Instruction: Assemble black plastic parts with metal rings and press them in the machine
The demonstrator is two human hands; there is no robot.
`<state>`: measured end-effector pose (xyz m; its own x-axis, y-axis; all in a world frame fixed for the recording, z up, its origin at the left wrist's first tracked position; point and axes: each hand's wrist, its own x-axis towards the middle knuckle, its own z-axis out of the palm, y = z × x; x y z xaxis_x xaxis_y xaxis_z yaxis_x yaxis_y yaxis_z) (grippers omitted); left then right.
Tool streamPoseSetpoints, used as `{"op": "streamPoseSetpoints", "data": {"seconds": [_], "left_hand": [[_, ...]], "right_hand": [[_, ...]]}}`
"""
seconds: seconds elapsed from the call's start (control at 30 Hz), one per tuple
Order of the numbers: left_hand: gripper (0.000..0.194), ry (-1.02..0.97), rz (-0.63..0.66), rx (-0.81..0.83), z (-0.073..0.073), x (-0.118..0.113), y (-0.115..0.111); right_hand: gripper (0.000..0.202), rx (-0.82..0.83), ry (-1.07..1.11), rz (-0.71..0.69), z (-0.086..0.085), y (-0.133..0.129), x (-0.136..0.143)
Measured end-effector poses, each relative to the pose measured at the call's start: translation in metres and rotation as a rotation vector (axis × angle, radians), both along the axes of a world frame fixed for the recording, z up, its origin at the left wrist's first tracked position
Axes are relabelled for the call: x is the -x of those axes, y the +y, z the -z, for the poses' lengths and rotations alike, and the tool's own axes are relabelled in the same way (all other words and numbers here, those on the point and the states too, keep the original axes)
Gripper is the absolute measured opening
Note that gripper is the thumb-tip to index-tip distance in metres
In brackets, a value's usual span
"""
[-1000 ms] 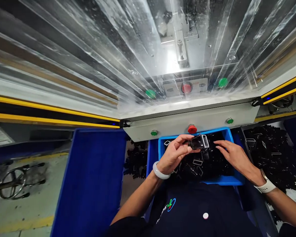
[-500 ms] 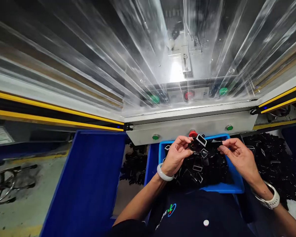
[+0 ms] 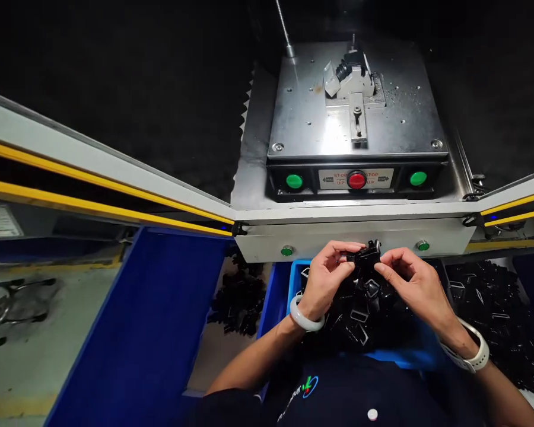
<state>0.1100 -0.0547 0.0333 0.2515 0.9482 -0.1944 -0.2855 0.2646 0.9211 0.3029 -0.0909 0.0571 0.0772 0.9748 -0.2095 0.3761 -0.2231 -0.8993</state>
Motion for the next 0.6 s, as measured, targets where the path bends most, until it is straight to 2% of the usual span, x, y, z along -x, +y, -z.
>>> {"op": "streamPoseSetpoints", "data": {"seconds": [0.13,0.23,0.33,0.37,0.43,0.5,0.53,0.6], "left_hand": [[0.016,0.104,-0.047,-0.178,-0.01,-0.004,0.021],[0.016,0.269,-0.119,-0.334,-0.025,-0.002,0.057],[0.011,0.364,-0.211,-0.453,-0.044,0.006,0.114],[0.011,0.361,-0.247,-0.477,-0.05,0.009,0.136],[0.015,0.335,-0.312,-0.502,-0.062,0.012,0.181],[0.019,0.322,-0.366,-0.489,-0.072,0.012,0.223],[0.019,0.322,-0.389,-0.477,-0.078,0.011,0.241],[0.017,0.334,-0.417,-0.437,-0.09,0.007,0.273]], "right_hand": [[0.03,-0.067,-0.023,0.005,-0.003,0.021,0.003],[0.031,-0.143,-0.048,-0.057,-0.019,0.063,0.003],[0.029,-0.313,-0.171,-0.149,-0.051,0.139,0.007],[0.029,-0.405,-0.251,-0.132,-0.064,0.17,0.011],[0.037,-0.554,-0.471,0.02,-0.088,0.235,0.023],[0.063,-0.47,-0.663,0.136,-0.105,0.292,0.036],[0.073,-0.399,-0.713,0.139,-0.112,0.313,0.041],[0.073,-0.354,-0.724,0.05,-0.121,0.335,0.043]]}}
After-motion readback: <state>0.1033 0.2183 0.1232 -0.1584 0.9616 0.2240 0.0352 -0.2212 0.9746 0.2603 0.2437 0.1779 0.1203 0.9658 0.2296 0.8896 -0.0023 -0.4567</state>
